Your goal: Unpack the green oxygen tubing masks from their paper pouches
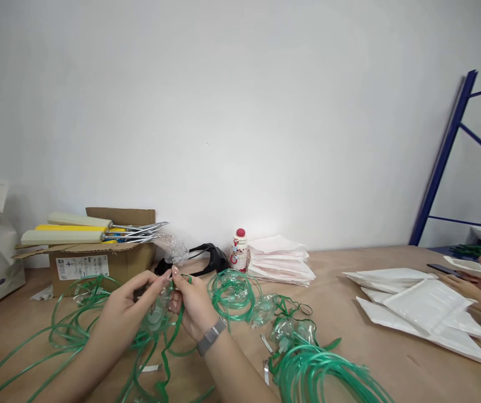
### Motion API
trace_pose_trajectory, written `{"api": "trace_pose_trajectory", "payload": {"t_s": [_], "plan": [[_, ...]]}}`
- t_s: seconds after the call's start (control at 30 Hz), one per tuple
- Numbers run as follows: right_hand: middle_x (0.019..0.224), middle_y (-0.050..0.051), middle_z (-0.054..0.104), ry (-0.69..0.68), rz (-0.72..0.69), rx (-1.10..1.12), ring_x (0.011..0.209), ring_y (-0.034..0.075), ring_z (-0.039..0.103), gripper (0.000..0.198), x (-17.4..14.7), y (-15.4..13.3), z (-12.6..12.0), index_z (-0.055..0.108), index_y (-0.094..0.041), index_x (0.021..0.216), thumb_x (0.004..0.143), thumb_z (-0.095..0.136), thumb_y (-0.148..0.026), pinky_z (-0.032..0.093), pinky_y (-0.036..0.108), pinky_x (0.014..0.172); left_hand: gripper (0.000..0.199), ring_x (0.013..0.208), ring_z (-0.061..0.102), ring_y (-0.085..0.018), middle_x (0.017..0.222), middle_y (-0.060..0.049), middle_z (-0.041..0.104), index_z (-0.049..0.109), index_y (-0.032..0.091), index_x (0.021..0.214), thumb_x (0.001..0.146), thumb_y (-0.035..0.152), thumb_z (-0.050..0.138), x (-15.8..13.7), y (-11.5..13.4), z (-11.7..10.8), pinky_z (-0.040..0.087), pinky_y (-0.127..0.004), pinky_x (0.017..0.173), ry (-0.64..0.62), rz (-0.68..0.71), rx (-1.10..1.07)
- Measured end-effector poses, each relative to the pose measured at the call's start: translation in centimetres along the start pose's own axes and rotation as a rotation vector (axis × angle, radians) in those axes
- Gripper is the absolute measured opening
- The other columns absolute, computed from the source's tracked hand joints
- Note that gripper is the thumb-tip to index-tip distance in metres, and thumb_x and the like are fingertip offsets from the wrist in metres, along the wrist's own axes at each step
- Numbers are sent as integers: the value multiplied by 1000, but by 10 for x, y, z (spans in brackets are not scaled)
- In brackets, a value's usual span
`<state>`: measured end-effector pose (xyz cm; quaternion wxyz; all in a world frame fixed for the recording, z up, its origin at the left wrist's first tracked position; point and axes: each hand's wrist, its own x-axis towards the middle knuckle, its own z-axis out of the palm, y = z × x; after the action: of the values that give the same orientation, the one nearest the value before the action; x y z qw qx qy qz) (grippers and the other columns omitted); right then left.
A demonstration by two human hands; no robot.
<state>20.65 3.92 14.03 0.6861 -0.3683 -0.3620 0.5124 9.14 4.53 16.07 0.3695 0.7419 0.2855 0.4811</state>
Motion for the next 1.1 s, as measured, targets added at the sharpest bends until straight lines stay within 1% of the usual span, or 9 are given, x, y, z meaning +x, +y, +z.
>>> {"api": "trace_pose_trajectory", "payload": {"t_s": [0.1,0.2,0.37,0.47,0.57,0.7,0.83,0.93,1.1], "plan": [[56,-3,53,-73,76,97,49,8,48,38,-6,-10,5,54,-16,65,51,79,-41,37,20,48,34,53,38,-11,56,5,41,52,19,63,78,48,51,3,1,-7,30,-20,49,68,-16,-65],[55,-4,51,-55,100,134,49,6,47,37,-11,-13,8,49,-16,57,47,81,-32,39,19,51,34,54,38,-11,56,5,42,53,18,62,78,48,52,4,2,-7,31,-20,50,71,-17,-109],[40,-11,33,53,44,31,37,3,27,41,-9,-4,5,39,-19,50,50,78,-33,21,17,37,34,53,37,-11,55,5,41,52,18,60,78,47,51,5,-2,2,30,-20,50,43,-33,-113],[38,-12,29,117,24,-41,35,3,23,39,-4,5,1,40,-20,52,54,75,-37,14,18,35,34,54,39,-12,56,4,41,50,18,60,79,47,49,0,-3,10,31,-21,51,37,-63,-123],[41,-10,34,165,2,-103,35,4,27,36,1,9,-3,42,-19,55,58,70,-43,16,18,35,33,58,42,-13,58,2,45,50,18,60,79,45,48,-7,-2,18,34,-22,54,4,-29,-93],[48,-5,47,183,-77,-212,39,6,38,36,10,8,-12,49,-17,57,61,66,-49,25,19,35,32,56,41,-12,59,2,45,52,17,60,79,44,49,-10,1,20,32,-21,52,-29,-5,-89],[46,-3,53,254,-201,-350,36,8,43,37,25,-3,-32,53,-16,55,54,72,-49,25,20,32,38,48,32,-9,50,6,35,48,18,56,74,50,54,0,6,0,25,-20,44,25,-83,-154],[42,-4,52,358,-313,-394,31,8,40,39,29,-29,-54,54,-16,57,57,70,-52,23,21,31,40,48,31,-8,49,6,34,47,18,55,73,51,58,6,13,-27,24,-19,44,133,-80,-143],[40,-10,41,565,-582,-335,33,4,29,42,4,-96,-84,56,-17,71,62,67,-56,18,18,34,33,53,35,-9,56,4,41,53,18,59,69,47,65,8,25,-75,27,-19,45,470,-29,-86]]}}
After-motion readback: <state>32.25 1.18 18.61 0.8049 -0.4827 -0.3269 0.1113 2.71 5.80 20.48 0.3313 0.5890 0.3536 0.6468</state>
